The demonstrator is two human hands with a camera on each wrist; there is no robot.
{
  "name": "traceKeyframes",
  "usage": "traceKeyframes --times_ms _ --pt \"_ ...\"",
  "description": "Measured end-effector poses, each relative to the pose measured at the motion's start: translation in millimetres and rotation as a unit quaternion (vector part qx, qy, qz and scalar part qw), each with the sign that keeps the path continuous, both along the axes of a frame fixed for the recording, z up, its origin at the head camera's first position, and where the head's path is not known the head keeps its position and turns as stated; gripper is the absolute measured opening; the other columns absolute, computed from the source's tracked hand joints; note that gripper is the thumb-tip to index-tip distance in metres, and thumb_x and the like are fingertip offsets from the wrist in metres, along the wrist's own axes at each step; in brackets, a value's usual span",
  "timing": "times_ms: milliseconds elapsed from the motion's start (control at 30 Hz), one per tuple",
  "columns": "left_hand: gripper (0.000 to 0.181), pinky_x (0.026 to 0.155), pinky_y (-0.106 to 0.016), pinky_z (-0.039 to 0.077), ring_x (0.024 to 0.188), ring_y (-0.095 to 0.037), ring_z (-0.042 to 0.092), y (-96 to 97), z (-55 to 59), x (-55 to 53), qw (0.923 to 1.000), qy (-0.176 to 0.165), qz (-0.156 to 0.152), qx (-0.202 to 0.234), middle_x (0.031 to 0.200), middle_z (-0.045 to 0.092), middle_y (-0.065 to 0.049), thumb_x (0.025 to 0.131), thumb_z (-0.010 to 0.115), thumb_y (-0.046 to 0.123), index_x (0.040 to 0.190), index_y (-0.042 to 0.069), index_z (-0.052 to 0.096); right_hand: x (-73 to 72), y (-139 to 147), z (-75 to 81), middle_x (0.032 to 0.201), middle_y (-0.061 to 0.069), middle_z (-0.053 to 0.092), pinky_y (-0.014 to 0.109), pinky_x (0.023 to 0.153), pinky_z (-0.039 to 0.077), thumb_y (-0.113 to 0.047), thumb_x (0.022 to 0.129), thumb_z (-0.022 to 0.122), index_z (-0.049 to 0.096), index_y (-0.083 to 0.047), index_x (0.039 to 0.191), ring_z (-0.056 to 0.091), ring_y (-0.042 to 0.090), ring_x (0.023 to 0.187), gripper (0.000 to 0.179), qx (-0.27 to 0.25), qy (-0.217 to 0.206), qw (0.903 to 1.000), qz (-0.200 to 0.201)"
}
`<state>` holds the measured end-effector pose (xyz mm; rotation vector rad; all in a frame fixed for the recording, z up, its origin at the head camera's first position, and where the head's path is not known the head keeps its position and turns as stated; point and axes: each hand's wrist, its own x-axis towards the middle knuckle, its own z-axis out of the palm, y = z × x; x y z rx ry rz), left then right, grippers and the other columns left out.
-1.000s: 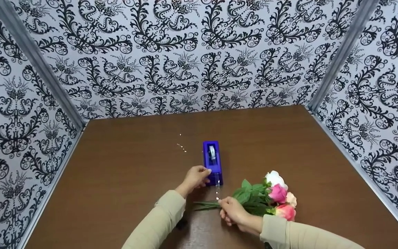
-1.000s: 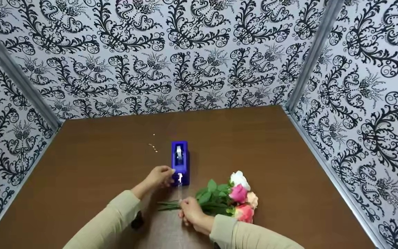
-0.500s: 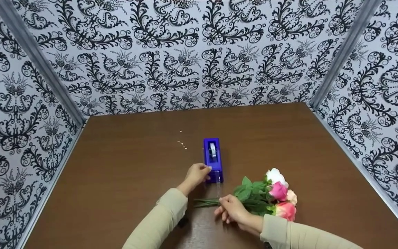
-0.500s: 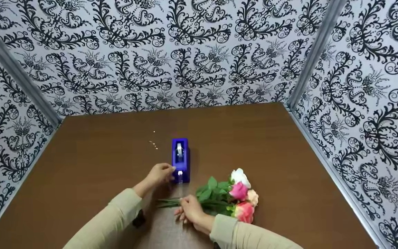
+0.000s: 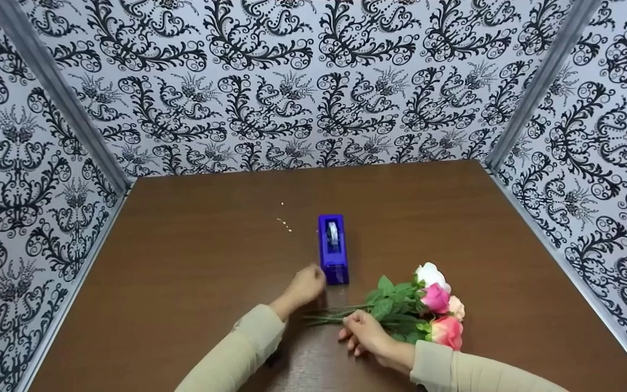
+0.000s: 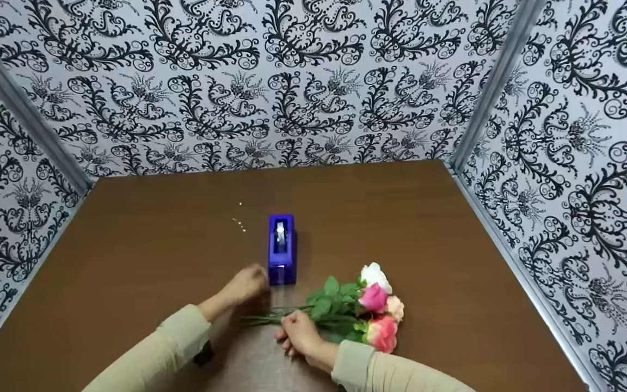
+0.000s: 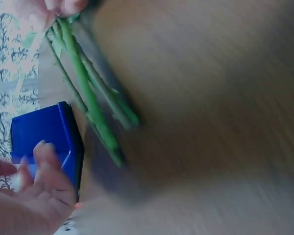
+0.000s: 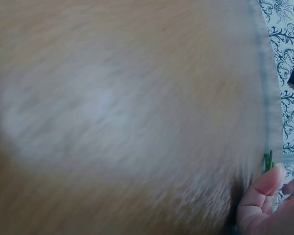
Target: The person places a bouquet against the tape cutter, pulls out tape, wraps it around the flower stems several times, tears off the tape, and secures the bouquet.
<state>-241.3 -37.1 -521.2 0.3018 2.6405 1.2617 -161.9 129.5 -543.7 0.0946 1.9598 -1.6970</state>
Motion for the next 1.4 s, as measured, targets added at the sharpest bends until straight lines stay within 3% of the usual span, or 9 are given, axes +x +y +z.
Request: traceKeyframes --times_ms 67,133,200,333,400,667,833,1000,1400 --pt "0.015 0.062 -0.031 0.046 0.067 -0.018 0.055 -3.9 -1.5 6.5 0.9929 0.016 -0.090 -0.077 0.076 0.060 -0.008 0.081 0.058 0.013 0.089 0.000 0.057 0.3 0.8 0.6 0.080 0.002 0.060 0.016 0.044 0.041 -0.019 0.098 0.040 0.045 -0.001 0.095 0.048 0.005 0.051 0.019 0.001 0.006 1.0000 0.001" --pt "0.024 0.065 -0.033 0.047 0.074 -0.022 0.058 -5.2 -5.6 12.6 0.9760 0.036 -0.165 -0.138 0.081 0.060 -0.006 0.077 0.068 0.021 0.090 0.002 0.060 0.5 1.9 0.5 0.082 0.002 0.060 0.016 0.044 0.041 -0.019 0.098 0.041 0.046 -0.002 0.093 0.049 0.005 0.051 0.018 -0.001 0.017 0.9999 0.003" --pt "0.030 0.067 -0.032 0.047 0.078 -0.023 0.058 -4.0 -10.7 18.1 0.9543 0.089 -0.215 -0.188 0.082 0.060 -0.004 0.075 0.071 0.030 0.088 0.005 0.061 0.2 2.7 -0.2 0.082 0.002 0.060 0.017 0.043 0.041 -0.018 0.098 0.041 0.047 -0.002 0.091 0.049 0.005 0.050 0.018 -0.003 0.029 0.9996 0.005" --pt "0.025 0.066 -0.032 0.046 0.076 -0.021 0.057 -0.1 -19.9 25.9 0.9143 0.206 -0.250 -0.243 0.078 0.058 -0.002 0.079 0.068 0.030 0.081 0.008 0.057 -1.0 2.1 -3.2 0.080 0.002 0.060 0.018 0.042 0.042 -0.015 0.096 0.043 0.049 0.001 0.089 0.050 0.005 0.047 0.018 -0.006 0.052 0.9986 0.007" --pt "0.019 0.068 -0.029 0.045 0.075 -0.019 0.056 0.4 -22.5 26.9 0.9030 0.229 -0.252 -0.262 0.077 0.058 -0.003 0.083 0.065 0.025 0.080 0.008 0.055 -1.5 1.1 -4.1 0.080 0.003 0.060 0.018 0.042 0.042 -0.014 0.096 0.043 0.049 0.001 0.089 0.050 0.005 0.047 0.018 -0.005 0.061 0.9981 0.007" --pt "0.009 0.060 -0.029 0.045 0.067 -0.014 0.055 1.4 -20.4 17.8 0.9392 0.076 -0.258 -0.213 0.071 0.055 -0.001 0.090 0.054 0.013 0.082 0.010 0.052 2.3 4.1 2.2 0.075 0.002 0.057 0.019 0.042 0.042 -0.013 0.094 0.045 0.050 0.002 0.088 0.050 0.006 0.047 0.017 0.012 0.094 0.9955 0.012" --pt "0.008 0.068 -0.025 0.045 0.069 -0.009 0.049 0.7 -19.3 12.1 0.9483 0.037 -0.273 -0.158 0.073 0.055 0.001 0.089 0.053 0.010 0.083 0.008 0.057 3.6 5.0 3.7 0.065 -0.001 0.060 0.017 0.041 0.041 -0.015 0.094 0.044 0.049 0.004 0.093 0.049 0.003 0.043 0.020 -0.001 0.080 0.9967 0.010" --pt "0.010 0.072 -0.024 0.042 0.074 -0.009 0.048 0.3 -16.3 16.6 0.9560 -0.005 -0.267 -0.122 0.077 0.054 0.002 0.091 0.051 0.011 0.090 0.007 0.060 2.5 6.9 -0.5 0.062 -0.002 0.059 0.016 0.041 0.041 -0.017 0.093 0.044 0.046 0.008 0.103 0.049 0.002 0.042 0.027 -0.036 0.025 0.9990 -0.006" --pt "0.024 0.055 -0.019 0.037 0.057 -0.005 0.042 6.0 -18.0 26.1 0.9626 0.002 -0.255 -0.091 0.062 0.046 0.008 0.086 0.050 0.027 0.076 0.007 0.060 4.3 5.2 -8.1 0.063 -0.002 0.058 0.016 0.040 0.041 -0.019 0.096 0.039 0.046 0.007 0.099 0.048 0.001 0.042 0.027 -0.057 -0.002 0.9979 -0.030"
